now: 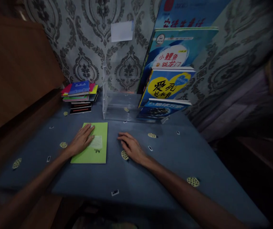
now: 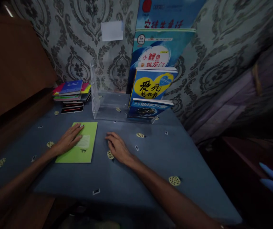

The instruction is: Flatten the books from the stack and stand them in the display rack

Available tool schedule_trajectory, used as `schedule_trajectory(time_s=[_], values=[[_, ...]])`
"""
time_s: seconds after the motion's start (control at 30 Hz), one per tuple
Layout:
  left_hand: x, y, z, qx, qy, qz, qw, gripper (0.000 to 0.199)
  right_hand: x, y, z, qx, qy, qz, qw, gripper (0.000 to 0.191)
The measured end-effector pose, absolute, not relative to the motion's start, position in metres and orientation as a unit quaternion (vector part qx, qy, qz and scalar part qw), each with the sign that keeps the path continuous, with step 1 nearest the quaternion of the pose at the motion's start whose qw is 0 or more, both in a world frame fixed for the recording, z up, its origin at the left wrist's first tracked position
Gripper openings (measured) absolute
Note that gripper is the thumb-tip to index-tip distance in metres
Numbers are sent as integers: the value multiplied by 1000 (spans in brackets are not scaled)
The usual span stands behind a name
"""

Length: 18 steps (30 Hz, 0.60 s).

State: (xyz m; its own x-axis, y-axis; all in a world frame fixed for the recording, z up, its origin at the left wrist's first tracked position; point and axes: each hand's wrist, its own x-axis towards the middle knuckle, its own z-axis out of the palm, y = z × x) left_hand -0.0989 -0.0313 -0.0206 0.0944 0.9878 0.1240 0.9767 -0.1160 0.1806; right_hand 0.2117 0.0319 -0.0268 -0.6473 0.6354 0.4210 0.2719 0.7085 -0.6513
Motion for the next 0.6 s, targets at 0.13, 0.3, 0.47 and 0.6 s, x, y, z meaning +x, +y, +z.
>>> schedule_trajectory(time_s=[0.13, 0.3, 0.47, 0.6], values=[[-65, -40, -27, 756, 637, 146, 26, 58, 212, 29, -22, -268, -865, 259, 336, 30], [-20, -50, -34, 770, 601, 209, 53, 57, 213, 24, -17, -268, -879, 202, 338, 28], [15, -59, -34, 791, 557, 239, 84, 56, 213, 22, -19, -221, -899, 197, 323, 26], [25, -62, -33, 793, 554, 239, 82, 56, 215, 24, -20, -212, -908, 197, 305, 26]])
